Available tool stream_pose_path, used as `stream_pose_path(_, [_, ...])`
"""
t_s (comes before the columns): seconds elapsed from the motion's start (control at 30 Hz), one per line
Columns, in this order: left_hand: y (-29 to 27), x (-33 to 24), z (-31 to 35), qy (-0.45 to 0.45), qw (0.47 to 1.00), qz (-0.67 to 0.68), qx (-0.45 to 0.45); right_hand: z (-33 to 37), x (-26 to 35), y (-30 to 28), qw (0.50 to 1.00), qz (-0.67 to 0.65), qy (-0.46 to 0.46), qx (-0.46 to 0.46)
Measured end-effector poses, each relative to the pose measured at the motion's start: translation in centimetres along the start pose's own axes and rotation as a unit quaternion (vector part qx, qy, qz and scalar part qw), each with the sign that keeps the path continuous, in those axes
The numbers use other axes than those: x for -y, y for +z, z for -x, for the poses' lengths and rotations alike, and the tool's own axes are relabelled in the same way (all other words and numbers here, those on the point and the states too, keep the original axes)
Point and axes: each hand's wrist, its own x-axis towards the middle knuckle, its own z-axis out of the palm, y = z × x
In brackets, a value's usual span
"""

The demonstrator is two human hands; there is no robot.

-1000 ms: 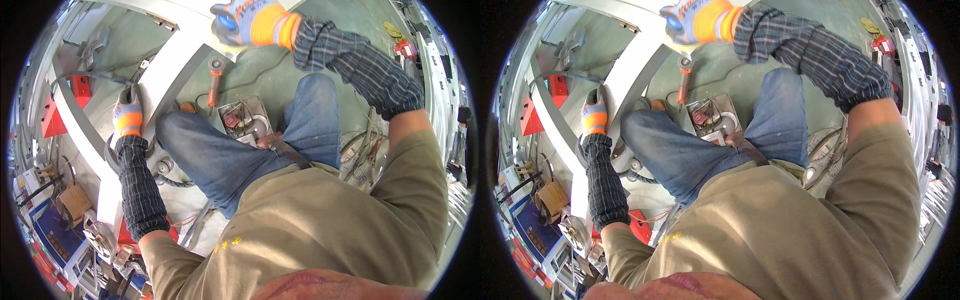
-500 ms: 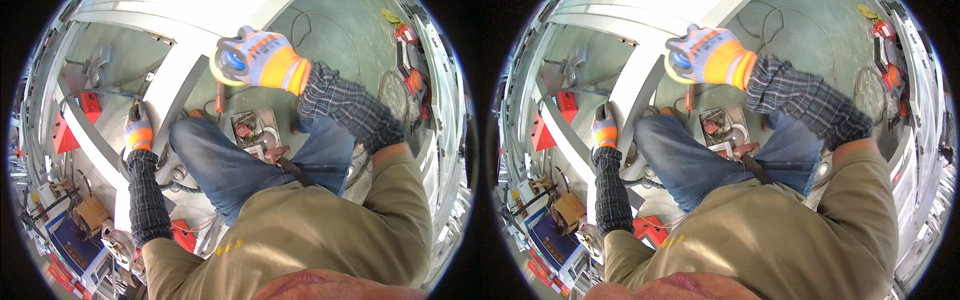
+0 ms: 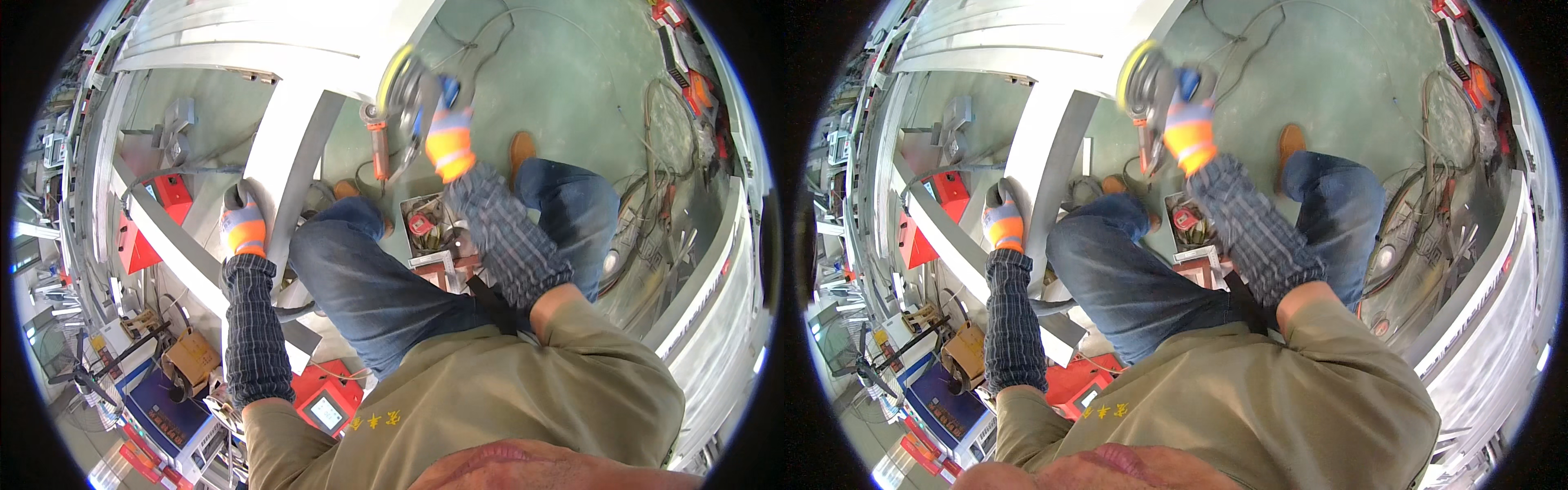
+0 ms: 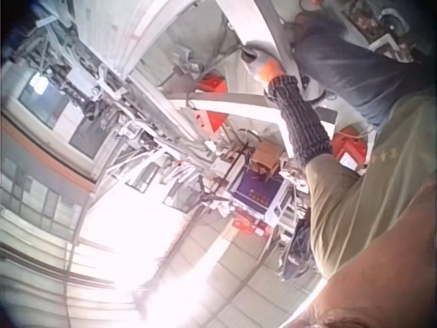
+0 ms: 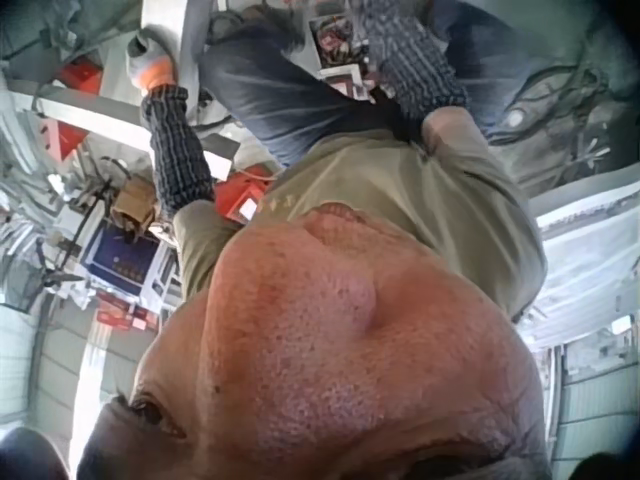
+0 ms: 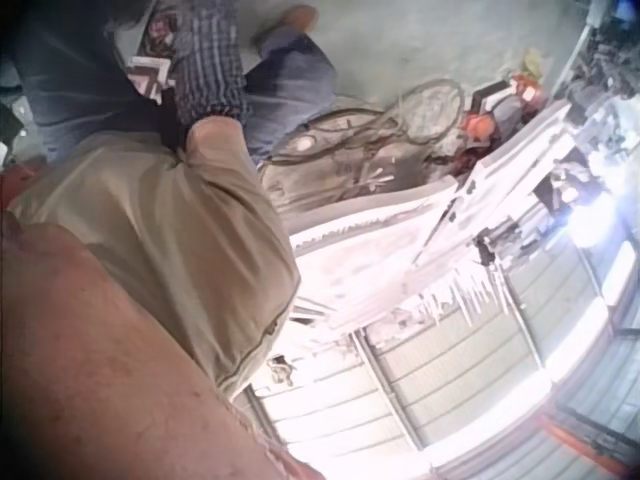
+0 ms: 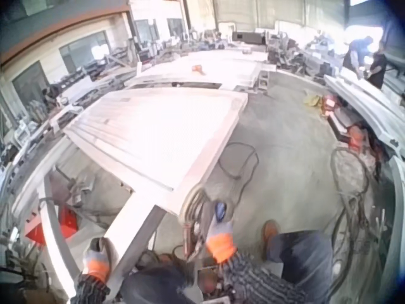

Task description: The person sits on the floor and uses a handheld orbital sander to smooth the surface of a white wooden slatted panel. They move the sander across the slats and edges, then briefly inspect the surface with their gloved hands.

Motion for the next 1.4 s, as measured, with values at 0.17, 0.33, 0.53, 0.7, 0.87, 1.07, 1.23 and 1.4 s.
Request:
stream_pose_path(0.17, [-0.3,-0.7,-0.2,-0.003,1.000,0.022,0.017,-1.5,-2.1,0.5,0.984,0.143,-0.078,0.067])
stream_pose_path(0.33, [0.1,-0.3,-0.1,-0.009,1.000,-0.008,-0.007,4.5,3.6,-1.9,0.999,0.016,0.001,0.047])
stream_pose_path(0.53, [-0.4,-1.0,0.0,-0.015,1.000,-0.012,-0.008,-0.2,0.5,-0.1,0.983,0.114,0.017,0.140])
stream_pose_path(0.7, [-0.5,-2.4,-0.1,-0.003,1.000,-0.004,-0.013,4.6,3.7,2.4,0.909,-0.311,0.212,-0.179])
stream_pose_path(0.87, [-0.4,0.0,0.5,-0.032,0.999,-0.035,0.003,-1.5,2.6,-3.1,0.945,0.245,-0.060,0.207])
stream_pose_path(1.07, [-0.9,-3.8,-0.5,-0.008,1.000,0.009,0.017,6.1,-0.5,6.1,0.993,0.072,0.039,-0.081])
stream_pose_path(1.23, [0.9,-7.6,5.8,0.164,0.889,0.386,-0.185,0.7,1.3,-1.7,0.942,0.257,-0.121,0.180])
stream_pose_path(1.4, [3.7,-18.8,13.9,0.175,0.771,0.583,0.186,2.5,0.4,1.0,0.898,-0.362,0.249,-0.024])
